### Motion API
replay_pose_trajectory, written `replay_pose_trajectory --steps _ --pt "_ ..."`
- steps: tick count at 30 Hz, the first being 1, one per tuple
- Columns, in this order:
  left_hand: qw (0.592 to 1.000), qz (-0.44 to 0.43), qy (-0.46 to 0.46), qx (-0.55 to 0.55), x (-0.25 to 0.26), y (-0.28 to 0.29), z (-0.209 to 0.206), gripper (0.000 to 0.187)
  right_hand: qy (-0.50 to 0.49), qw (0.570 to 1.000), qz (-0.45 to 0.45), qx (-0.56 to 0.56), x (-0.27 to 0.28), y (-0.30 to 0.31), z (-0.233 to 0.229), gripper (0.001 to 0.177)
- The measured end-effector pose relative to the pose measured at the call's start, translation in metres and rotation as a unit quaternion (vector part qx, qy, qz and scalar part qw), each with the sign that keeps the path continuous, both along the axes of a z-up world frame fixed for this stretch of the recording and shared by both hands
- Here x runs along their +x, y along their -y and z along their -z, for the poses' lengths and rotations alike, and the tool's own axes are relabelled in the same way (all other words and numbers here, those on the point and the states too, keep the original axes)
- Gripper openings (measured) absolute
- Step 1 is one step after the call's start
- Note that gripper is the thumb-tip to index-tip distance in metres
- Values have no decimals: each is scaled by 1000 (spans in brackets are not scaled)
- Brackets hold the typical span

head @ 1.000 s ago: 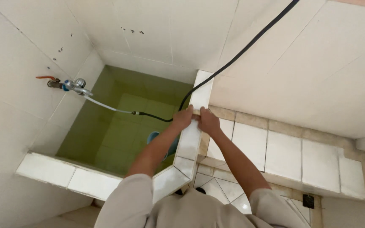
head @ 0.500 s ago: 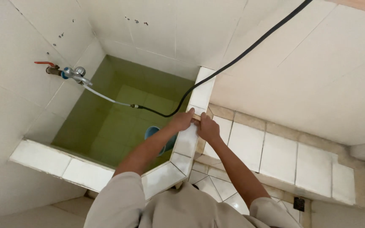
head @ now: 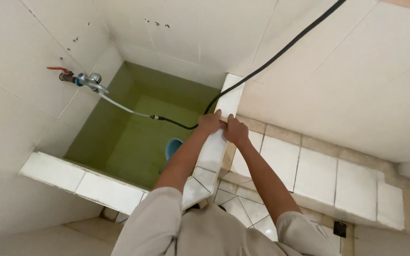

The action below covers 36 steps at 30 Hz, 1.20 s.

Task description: Scrubbing the edges of a tiled water basin and a bathroom wall using a cloth and a brush

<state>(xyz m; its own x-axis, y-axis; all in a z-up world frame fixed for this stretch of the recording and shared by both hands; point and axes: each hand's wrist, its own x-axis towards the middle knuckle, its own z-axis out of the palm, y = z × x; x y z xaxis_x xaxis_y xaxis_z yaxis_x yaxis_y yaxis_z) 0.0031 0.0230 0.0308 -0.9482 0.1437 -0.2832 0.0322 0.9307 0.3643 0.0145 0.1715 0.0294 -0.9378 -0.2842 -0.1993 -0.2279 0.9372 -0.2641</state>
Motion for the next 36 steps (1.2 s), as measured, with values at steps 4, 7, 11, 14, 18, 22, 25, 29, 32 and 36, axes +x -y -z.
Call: replay_pose_trajectory --steps 4,7,11,14,18,22,25,29,32,36 --pt "997 55 30 38 56 8 -10 61 36 999 -6 -23 65 -1 -24 27" --pt "997 57 -32 33 83 9 11 51 45 998 -32 -13 92 -8 -32 27" --pt "997 45 -40 39 76 11 44 38 40 997 -70 14 78 -13 -31 26" --pt "993 9 -116 -17 50 7 69 28 35 996 -76 8 55 -8 -27 31" --pt "985 -37 -165 -28 30 6 82 22 25 998 -53 -10 46 -5 -16 38" --pt "990 -24 -137 4 73 4 82 29 16 997 -71 -16 84 -13 -9 45" --pt "986 -35 -164 20 98 4 82 31 28 996 -84 -3 103 -11 -18 49" --pt "993 -72 -88 -12 96 5 73 31 5 994 -108 3 97 -6 -22 47" --pt "990 -108 -89 5 84 1 78 28 7 995 -96 -4 88 -2 -26 40" --pt "987 -126 -99 -8 79 1 89 27 -7 997 -80 -18 90 0 -10 37"
